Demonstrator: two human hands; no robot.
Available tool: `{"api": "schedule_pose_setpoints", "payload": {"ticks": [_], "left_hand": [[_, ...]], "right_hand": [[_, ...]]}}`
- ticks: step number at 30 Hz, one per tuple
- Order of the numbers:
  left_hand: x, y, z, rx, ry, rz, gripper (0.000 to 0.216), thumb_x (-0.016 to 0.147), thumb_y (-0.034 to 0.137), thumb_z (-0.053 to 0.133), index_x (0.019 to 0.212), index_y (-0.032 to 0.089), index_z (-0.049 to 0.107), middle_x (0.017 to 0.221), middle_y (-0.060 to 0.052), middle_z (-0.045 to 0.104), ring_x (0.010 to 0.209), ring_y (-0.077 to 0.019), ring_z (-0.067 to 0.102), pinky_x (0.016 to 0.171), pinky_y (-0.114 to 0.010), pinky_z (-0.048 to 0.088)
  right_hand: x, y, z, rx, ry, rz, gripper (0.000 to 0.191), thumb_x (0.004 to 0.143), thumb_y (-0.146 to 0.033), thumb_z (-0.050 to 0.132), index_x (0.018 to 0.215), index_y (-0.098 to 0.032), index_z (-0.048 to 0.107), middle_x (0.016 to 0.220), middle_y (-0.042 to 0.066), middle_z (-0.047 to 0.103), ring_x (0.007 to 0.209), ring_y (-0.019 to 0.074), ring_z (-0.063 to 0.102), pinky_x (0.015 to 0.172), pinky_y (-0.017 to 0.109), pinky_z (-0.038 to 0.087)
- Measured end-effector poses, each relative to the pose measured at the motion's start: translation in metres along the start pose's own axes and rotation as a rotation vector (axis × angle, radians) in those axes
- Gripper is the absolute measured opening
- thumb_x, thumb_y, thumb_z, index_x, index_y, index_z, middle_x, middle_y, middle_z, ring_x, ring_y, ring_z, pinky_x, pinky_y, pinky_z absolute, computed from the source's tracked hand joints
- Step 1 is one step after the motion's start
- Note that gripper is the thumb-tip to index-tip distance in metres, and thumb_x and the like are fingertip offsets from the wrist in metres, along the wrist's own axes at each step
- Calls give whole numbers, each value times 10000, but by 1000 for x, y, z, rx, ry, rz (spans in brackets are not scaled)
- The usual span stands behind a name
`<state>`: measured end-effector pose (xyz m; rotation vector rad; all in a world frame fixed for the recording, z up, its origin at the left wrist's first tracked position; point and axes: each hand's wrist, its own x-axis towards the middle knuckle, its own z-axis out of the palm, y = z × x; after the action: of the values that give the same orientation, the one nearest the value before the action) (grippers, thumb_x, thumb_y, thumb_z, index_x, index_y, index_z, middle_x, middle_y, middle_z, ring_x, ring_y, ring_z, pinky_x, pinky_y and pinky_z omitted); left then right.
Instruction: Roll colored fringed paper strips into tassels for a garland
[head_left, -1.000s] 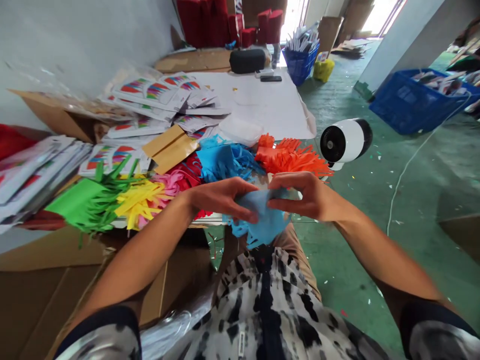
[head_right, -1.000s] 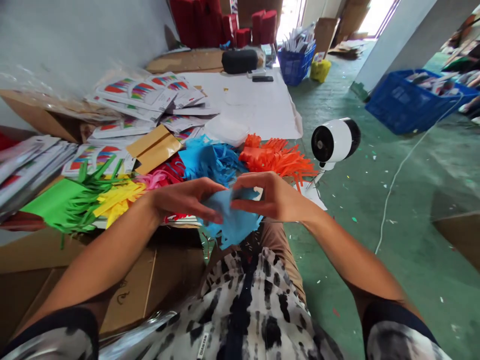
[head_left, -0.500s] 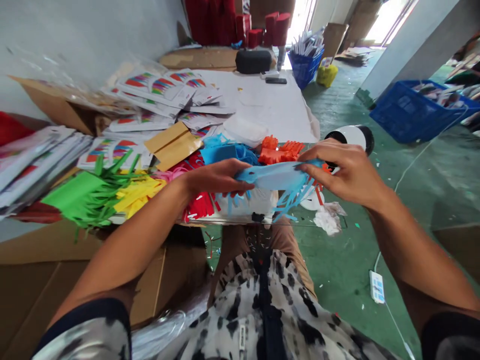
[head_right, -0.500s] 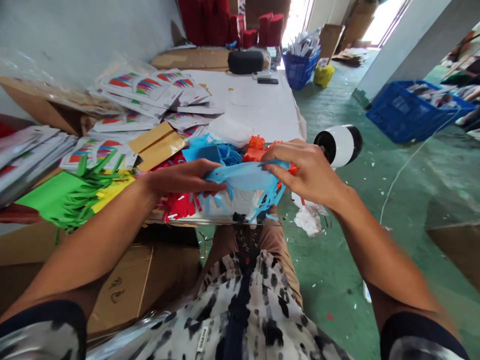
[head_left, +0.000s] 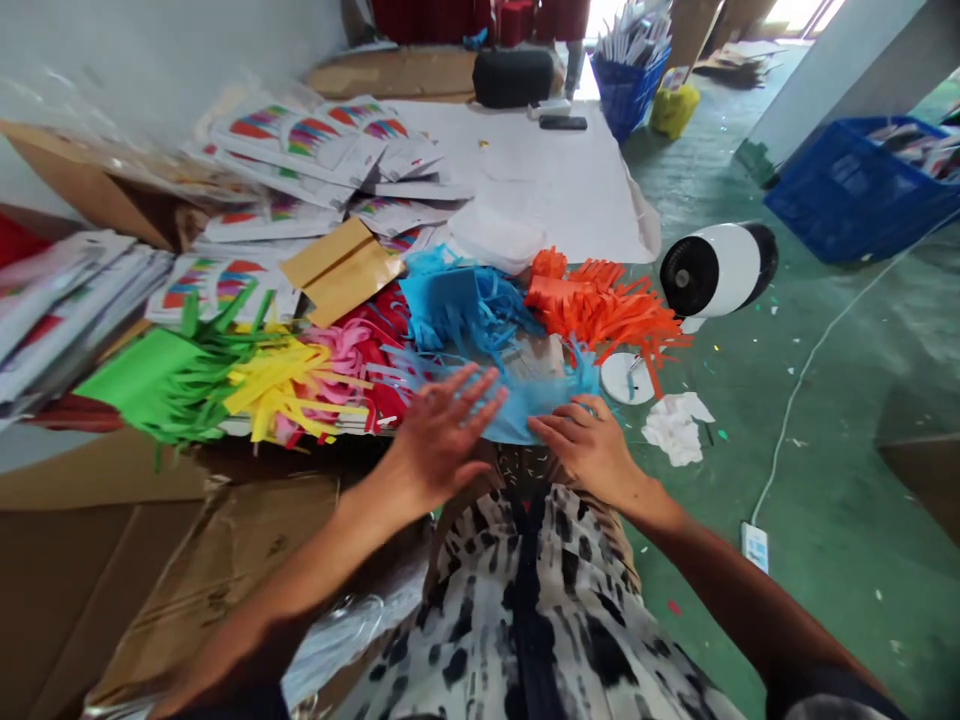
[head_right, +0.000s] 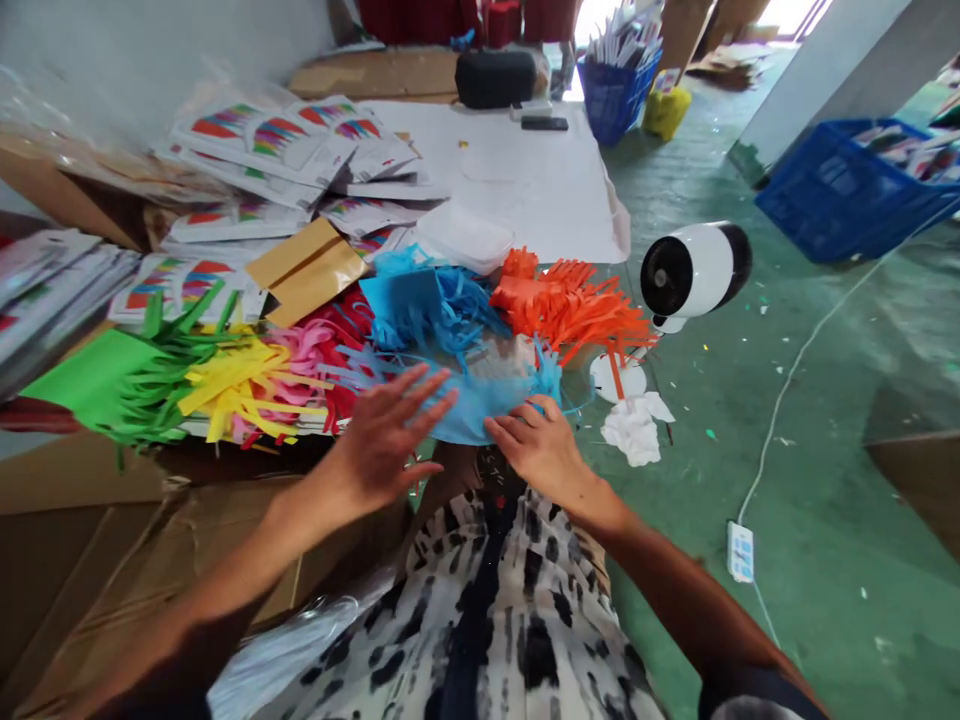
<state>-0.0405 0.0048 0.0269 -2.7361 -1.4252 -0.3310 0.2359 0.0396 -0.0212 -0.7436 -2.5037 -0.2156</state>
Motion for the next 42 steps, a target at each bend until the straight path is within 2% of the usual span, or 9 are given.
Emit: {"api": "schedule_pose_setpoints", "payload": {"ticks": [3, 7, 13, 17, 21, 30, 37, 39, 42], "left_hand": [[1, 22, 37, -87, 55, 98, 631, 936, 378, 743, 1514, 202, 562, 1571, -132, 576, 1509, -349, 482, 1279, -630, 311], [6, 14, 64, -249, 151, 105, 293, 1009, 179, 590, 1264, 206, 734, 1282, -93, 775, 1229, -247, 712, 1091, -456, 554], [14, -6, 52, -465, 166, -167, 184, 1031, 307, 608, 1081, 217, 761, 1053, -64, 809, 1016, -223, 755, 897, -363, 596], [28, -8, 48, -442, 82, -466, 183, 1012, 361, 638, 1069, 227, 748, 995, -44, 816, 929, -235, 773, 793, -325, 553], [39, -9, 47, -359, -11, -597, 166, 993, 378, 655, 1007, 240, 746, 885, -28, 802, 835, -237, 765, 707, -304, 492], [42, -4, 46, -330, -5, -540, 124, 997, 285, 612, 956, 210, 703, 929, -48, 781, 897, -230, 743, 780, -308, 500], [45, -1, 49, -237, -17, -544, 122, 998, 294, 632, 942, 204, 694, 854, -50, 750, 825, -235, 721, 720, -313, 494], [46, 1, 49, -196, 31, -490, 124, 1001, 267, 627, 1053, 187, 706, 936, -76, 760, 882, -251, 716, 766, -335, 518], [45, 2, 49, -122, 155, -315, 343, 1015, 183, 578, 1350, 209, 649, 1232, -121, 738, 1146, -293, 672, 962, -416, 524]], "right_hand": [[-10, -2, 4, 49, -47, 38, 279, 1044, -181, 579, 1272, -240, 730, 1125, 16, 818, 1003, 212, 672, 1029, 436, 402], [-11, 8, -7, 176, -195, 168, 282, 1042, -227, 585, 1276, -269, 736, 1221, 25, 792, 1037, 230, 673, 935, 426, 402], [8, 24, -9, 306, -355, 550, 182, 1037, -326, 603, 1016, -230, 756, 999, 40, 799, 946, 228, 723, 810, 338, 436], [27, 22, -5, 153, -455, 711, 223, 1032, -368, 593, 1093, -204, 732, 950, 74, 803, 889, 267, 740, 757, 337, 418], [37, 18, -3, 63, -515, 769, 292, 1057, -412, 536, 1108, -192, 721, 948, 93, 808, 868, 284, 742, 731, 349, 392], [38, 20, 4, 16, -539, 777, 323, 1057, -473, 517, 1040, -206, 696, 910, 75, 799, 822, 269, 730, 702, 342, 351], [40, 19, 6, -35, -543, 760, 370, 1068, -490, 476, 989, -196, 686, 856, 89, 789, 750, 257, 703, 664, 348, 326], [41, 18, 7, -60, -517, 744, 391, 1068, -498, 458, 965, -199, 687, 822, 93, 782, 703, 248, 679, 649, 348, 326], [42, 19, 9, -86, -475, 717, 388, 1066, -493, 445, 981, -202, 687, 773, 90, 763, 667, 240, 646, 661, 351, 354]]}}
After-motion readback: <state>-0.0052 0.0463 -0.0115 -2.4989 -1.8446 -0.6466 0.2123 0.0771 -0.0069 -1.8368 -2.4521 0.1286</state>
